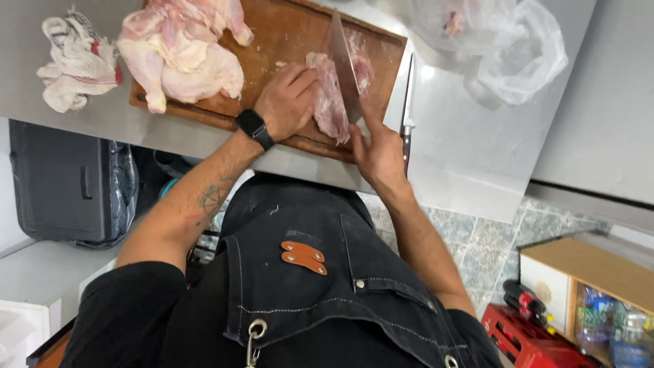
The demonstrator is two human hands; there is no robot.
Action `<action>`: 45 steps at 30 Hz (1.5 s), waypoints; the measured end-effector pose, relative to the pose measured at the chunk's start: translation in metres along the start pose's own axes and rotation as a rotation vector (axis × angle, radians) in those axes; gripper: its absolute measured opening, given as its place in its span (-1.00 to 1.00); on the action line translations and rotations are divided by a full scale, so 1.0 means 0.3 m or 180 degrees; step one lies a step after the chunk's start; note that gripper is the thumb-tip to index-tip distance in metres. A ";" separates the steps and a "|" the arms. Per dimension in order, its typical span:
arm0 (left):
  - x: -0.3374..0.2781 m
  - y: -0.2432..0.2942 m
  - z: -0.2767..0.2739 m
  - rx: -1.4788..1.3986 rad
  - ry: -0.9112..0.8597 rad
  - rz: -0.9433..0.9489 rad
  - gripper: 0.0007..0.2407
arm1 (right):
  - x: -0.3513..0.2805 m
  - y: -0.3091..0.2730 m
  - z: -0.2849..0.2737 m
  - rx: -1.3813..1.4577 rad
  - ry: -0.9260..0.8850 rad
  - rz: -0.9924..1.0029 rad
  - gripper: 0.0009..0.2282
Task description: Person is deboning and cutting raw chicken on a wooden board and placing pieces into a plastic bag.
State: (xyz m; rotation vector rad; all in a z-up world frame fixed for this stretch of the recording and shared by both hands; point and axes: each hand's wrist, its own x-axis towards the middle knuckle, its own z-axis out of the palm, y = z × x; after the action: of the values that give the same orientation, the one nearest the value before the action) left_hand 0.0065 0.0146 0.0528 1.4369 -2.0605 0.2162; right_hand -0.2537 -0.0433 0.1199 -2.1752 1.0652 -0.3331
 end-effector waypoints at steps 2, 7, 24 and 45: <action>-0.032 -0.005 0.035 0.0139 -0.0103 -0.0005 -0.79 | -0.035 0.028 0.026 -0.0079 -0.0045 -0.0155 -0.50; -0.031 -0.027 0.050 0.0712 -0.0403 0.0130 -0.82 | -0.068 0.019 0.049 -0.0259 -0.0307 -0.0215 -0.48; -0.016 -0.075 0.065 -0.0318 -0.0536 -0.1305 -0.71 | -0.089 0.053 -0.052 0.0446 0.0675 0.0269 -0.40; 0.440 -0.120 0.154 -0.1088 -0.3209 -0.1354 -0.70 | -0.298 0.171 -0.050 0.0793 0.0942 0.1173 -0.51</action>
State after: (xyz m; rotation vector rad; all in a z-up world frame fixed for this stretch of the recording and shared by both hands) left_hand -0.0089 -0.1259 0.0828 1.9046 -2.2250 -1.1939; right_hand -0.3481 -0.0034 0.1021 -1.7017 1.4737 -0.5932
